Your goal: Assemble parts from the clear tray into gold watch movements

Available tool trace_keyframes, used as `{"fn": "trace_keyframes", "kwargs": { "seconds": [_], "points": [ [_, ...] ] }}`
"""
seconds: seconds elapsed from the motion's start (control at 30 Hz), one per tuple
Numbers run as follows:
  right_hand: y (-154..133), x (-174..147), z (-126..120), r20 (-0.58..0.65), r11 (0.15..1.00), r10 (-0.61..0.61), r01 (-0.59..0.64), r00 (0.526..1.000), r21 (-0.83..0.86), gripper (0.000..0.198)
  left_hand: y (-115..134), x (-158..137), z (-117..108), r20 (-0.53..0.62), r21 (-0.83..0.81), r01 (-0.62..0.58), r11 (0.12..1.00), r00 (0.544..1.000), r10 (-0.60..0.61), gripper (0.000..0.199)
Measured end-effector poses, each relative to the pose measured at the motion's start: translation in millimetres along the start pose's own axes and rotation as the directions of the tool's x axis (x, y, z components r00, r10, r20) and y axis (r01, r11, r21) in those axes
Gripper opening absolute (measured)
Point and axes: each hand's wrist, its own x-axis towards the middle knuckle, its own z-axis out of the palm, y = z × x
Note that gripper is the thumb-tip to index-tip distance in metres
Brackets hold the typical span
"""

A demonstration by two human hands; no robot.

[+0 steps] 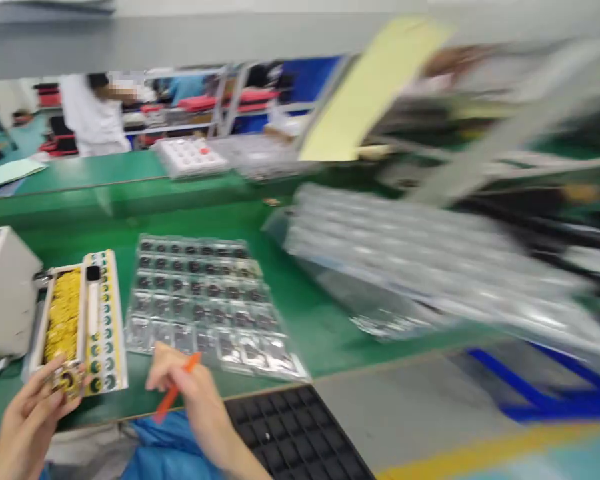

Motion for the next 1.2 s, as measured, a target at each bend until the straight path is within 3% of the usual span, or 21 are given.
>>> {"fn": "trace_keyframes", "kwargs": {
  "seconds": [0.13, 0.27, 0.37, 0.5, 0.67, 0.83, 0.97, 1.2],
  "points": [
    [7, -10, -16, -0.044, 1.0, 0.022, -0.023, 0.999, -0.011, 0.043, 0, 0, 6, 0.134, -0.111, 0.067, 0.992, 0.99, -0.052, 0.039],
    [7, -15, 3, -0.019, 1.0, 0.021, -0.022, 1.0, -0.021, 0.037, 1, -3, 8, 0.254, -0.153, 0.054, 0.987, 0.967, -0.013, 0.033],
    [7, -13, 21, 0.042, 0.993, -0.061, 0.065, 0.997, -0.099, 0.026, 2, -6, 6, 0.273, -0.136, 0.033, 0.99, 0.962, 0.005, 0.033],
    [12, -9, 28, 0.037, 0.98, -0.061, 0.066, 0.997, -0.187, 0.02, 4, -9, 3, 0.301, -0.099, 0.012, 0.995, 0.953, 0.018, 0.032],
    [22, -15, 27, 0.04, 0.996, -0.003, 0.007, 0.999, -0.086, 0.022, 6, -10, 0, 0.337, -0.101, 0.042, 0.994, 0.942, -0.006, 0.032],
    [23, -13, 23, 0.125, 0.998, 0.003, 0.004, 0.992, -0.061, 0.023, 10, -11, 1, 0.336, -0.114, 0.08, 0.99, 0.941, -0.037, 0.034],
    [18, -6, 18, 0.276, 0.992, -0.084, 0.105, 0.957, -0.064, 0.023, 11, -11, 2, 0.316, -0.145, 0.123, 0.982, 0.946, -0.072, 0.034],
    [18, 1, 6, 0.511, 0.944, -0.21, 0.309, 0.834, -0.116, 0.025, 11, -7, 6, 0.285, -0.176, 0.174, 0.969, 0.951, -0.119, 0.025]
  ]
}}
